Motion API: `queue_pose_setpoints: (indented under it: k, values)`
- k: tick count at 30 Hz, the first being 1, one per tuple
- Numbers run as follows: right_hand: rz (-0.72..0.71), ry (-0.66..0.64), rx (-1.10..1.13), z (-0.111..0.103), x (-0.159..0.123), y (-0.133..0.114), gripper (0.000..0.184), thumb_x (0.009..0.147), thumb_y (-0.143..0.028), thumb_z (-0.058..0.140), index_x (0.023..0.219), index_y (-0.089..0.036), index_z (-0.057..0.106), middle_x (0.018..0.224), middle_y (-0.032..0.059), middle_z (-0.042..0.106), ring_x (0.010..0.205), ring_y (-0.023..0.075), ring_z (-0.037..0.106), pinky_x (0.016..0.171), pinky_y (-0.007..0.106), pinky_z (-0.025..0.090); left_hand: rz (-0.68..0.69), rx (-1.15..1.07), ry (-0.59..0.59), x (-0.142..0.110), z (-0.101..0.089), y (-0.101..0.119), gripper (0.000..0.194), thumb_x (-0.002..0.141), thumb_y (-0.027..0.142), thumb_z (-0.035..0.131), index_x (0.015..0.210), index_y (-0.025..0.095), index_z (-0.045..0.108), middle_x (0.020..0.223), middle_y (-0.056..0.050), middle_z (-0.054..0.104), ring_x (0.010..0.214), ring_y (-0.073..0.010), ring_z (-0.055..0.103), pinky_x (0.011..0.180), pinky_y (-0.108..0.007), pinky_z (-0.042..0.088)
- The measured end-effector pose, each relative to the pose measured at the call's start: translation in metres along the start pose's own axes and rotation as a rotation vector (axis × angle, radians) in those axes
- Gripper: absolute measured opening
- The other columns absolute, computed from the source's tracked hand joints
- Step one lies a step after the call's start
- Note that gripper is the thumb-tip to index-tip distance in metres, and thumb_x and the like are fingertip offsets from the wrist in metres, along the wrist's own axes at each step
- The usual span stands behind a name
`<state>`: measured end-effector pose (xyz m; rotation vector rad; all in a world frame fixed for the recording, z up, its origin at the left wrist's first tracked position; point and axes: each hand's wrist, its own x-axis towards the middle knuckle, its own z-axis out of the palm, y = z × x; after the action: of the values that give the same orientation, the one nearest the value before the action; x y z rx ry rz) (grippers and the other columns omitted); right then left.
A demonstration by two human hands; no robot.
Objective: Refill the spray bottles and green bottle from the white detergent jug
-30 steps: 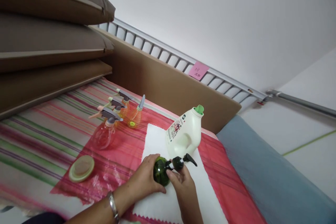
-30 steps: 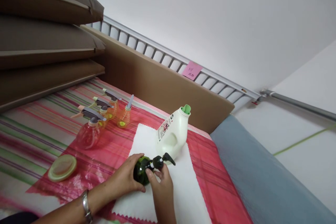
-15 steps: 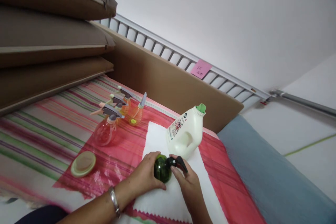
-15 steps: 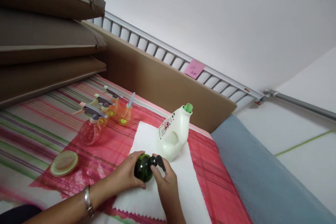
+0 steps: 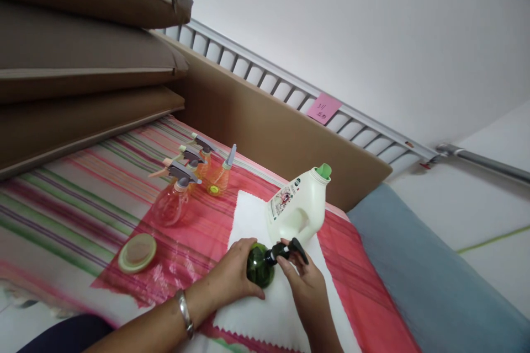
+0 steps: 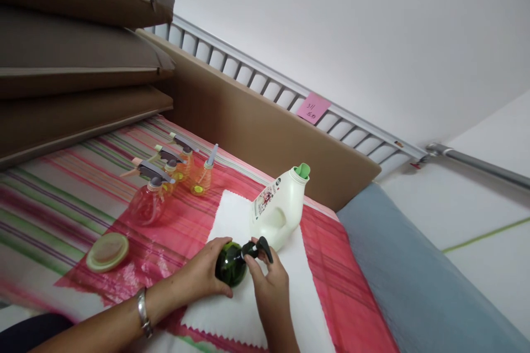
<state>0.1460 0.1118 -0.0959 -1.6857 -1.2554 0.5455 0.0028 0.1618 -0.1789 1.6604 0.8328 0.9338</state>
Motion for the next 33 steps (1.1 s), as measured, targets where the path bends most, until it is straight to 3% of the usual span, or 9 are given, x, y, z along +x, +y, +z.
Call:
queue_pose_setpoints:
  k: [12,19,26,33]
  values:
    - [0.095,0.035,-0.119,0.012,-0.004,0.01,0.045,0.061,-0.045,0.07,0.096,-0.017,0.064,0.094,0.0097,0.07,0.093,0.0298,0.063,0.087,0.042,0.046,0.003,0.004,0.0,-0.001,-0.001,-0.001,0.098,0.037,0.027,0.087,0.124,0.019,0.045,0.121,-0.011,0.052,0.114,-0.0313,0.048,0.099,-0.045,0.038]
    - [0.119,-0.127,0.189,0.005,-0.006,0.009,0.049,0.07,-0.038,0.066,0.113,-0.017,0.057,0.117,0.0096,0.064,0.109,0.0273,0.057,0.093,0.041,0.045,-0.003,0.014,0.003,0.0,-0.001,0.001,0.098,0.037,0.027,0.086,0.126,0.02,0.045,0.124,-0.012,0.052,0.116,-0.0331,0.046,0.101,-0.047,0.036]
    - [-0.03,-0.094,-0.047,0.001,-0.002,0.009,0.035,0.068,-0.036,0.067,0.099,-0.018,0.065,0.1,0.0076,0.069,0.097,0.0278,0.061,0.09,0.042,0.046,-0.006,0.019,-0.001,-0.001,-0.001,0.002,0.099,0.036,0.028,0.087,0.126,0.021,0.045,0.124,-0.012,0.051,0.116,-0.0329,0.047,0.1,-0.047,0.037]
    - [-0.022,-0.073,-0.148,0.004,-0.001,0.006,0.035,0.068,-0.04,0.065,0.096,-0.018,0.064,0.094,0.0074,0.069,0.091,0.0272,0.063,0.084,0.04,0.047,-0.002,0.035,-0.01,-0.001,-0.001,0.0,0.1,0.037,0.028,0.087,0.127,0.014,0.043,0.124,-0.015,0.051,0.116,-0.0327,0.046,0.1,-0.044,0.037]
